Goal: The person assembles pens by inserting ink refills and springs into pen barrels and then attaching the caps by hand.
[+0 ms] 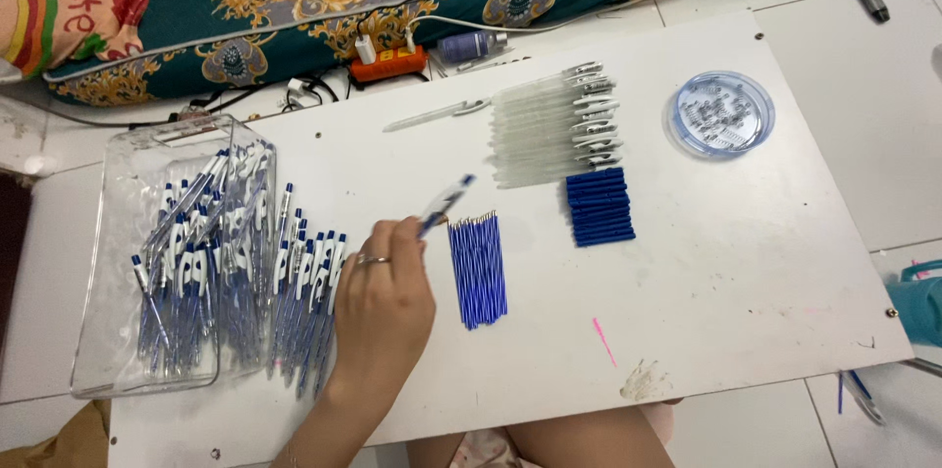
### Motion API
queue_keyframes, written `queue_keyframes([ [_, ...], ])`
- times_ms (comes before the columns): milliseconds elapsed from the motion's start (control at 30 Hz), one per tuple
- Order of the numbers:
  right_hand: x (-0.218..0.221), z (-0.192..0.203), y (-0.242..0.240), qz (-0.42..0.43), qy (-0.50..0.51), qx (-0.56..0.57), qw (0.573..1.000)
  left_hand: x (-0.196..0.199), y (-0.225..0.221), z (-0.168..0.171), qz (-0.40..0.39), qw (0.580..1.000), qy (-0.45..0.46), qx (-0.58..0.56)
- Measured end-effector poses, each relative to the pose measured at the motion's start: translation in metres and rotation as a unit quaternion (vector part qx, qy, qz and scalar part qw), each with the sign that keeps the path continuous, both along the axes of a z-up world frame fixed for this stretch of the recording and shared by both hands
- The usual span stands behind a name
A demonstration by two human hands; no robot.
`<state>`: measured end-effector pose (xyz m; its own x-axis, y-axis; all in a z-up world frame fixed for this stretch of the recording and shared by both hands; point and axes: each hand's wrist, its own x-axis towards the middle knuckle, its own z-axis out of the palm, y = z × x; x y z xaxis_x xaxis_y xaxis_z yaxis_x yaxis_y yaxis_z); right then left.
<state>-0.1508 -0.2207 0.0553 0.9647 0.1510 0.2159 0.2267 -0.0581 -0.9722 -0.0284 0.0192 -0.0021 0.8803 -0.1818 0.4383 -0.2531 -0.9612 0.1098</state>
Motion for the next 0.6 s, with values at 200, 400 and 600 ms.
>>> queue_keyframes([
  [200, 0.081, -0.011, -0.020, -0.034, 0.009, -0.017, 0.999, 0.020, -0.028, 0.022, -0.175, 0.973, -0.150, 0.015],
  [400, 0.125, -0.013, -0.006, -0.114, -0.007, -0.021, 0.993, 0.028, -0.037, 0.027, -0.187, 0.949, -0.245, 0.057],
  [600, 0.157, -0.029, 0.000, -0.008, -0.125, -0.070, 0.990, 0.017, -0.032, 0.003, -0.176, 0.955, 0.021, -0.239],
])
